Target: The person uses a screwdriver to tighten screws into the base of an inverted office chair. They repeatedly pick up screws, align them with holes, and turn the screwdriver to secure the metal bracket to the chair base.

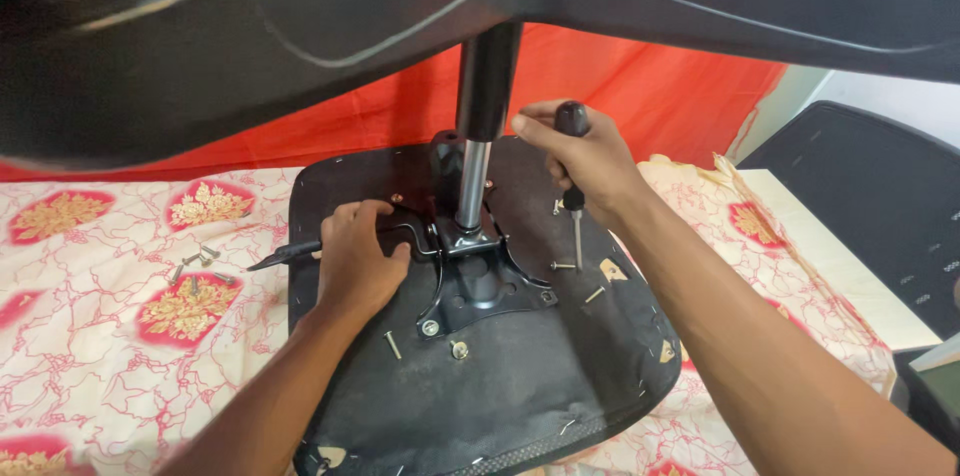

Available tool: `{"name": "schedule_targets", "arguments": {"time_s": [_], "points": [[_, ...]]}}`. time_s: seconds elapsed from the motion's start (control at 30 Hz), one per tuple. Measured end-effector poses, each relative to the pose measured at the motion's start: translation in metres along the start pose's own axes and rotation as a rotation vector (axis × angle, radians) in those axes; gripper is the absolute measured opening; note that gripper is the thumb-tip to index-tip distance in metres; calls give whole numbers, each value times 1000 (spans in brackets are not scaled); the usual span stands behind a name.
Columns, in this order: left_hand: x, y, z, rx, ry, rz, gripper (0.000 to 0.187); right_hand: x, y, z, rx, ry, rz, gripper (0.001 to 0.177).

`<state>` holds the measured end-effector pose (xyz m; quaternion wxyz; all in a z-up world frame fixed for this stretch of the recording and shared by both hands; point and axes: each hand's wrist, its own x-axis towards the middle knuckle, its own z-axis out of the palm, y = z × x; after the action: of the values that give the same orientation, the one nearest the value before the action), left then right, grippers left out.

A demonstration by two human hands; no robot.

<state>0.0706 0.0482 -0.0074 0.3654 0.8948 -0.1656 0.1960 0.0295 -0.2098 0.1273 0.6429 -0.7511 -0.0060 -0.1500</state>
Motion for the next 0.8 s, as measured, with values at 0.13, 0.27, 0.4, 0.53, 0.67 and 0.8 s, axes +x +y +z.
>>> {"name": "schedule_targets", "arguments": {"time_s": [0.13, 0.27, 0.4, 0.53, 0.67, 0.8], "points": [[-26, 22, 5, 20, 110, -124, 57, -7, 19, -36, -106, -17, 211, 25], [-48, 43, 16, -18, 149, -255, 56, -16, 45, -59, -165, -62, 338, 15], [-67, 55, 24, 11, 121, -297, 47, -25, 69, -70, -148, -130, 428, 12], [-78, 71, 31, -20, 82, -366, 39, -27, 84, -73, -91, -255, 471, 9], [-84, 86, 30, 17, 79, -363, 36, -22, 92, -71, -128, -303, 539, 9], [-92, 102, 23, 104, 83, -392, 37, -20, 98, -70, -110, -421, 534, 11]]}}
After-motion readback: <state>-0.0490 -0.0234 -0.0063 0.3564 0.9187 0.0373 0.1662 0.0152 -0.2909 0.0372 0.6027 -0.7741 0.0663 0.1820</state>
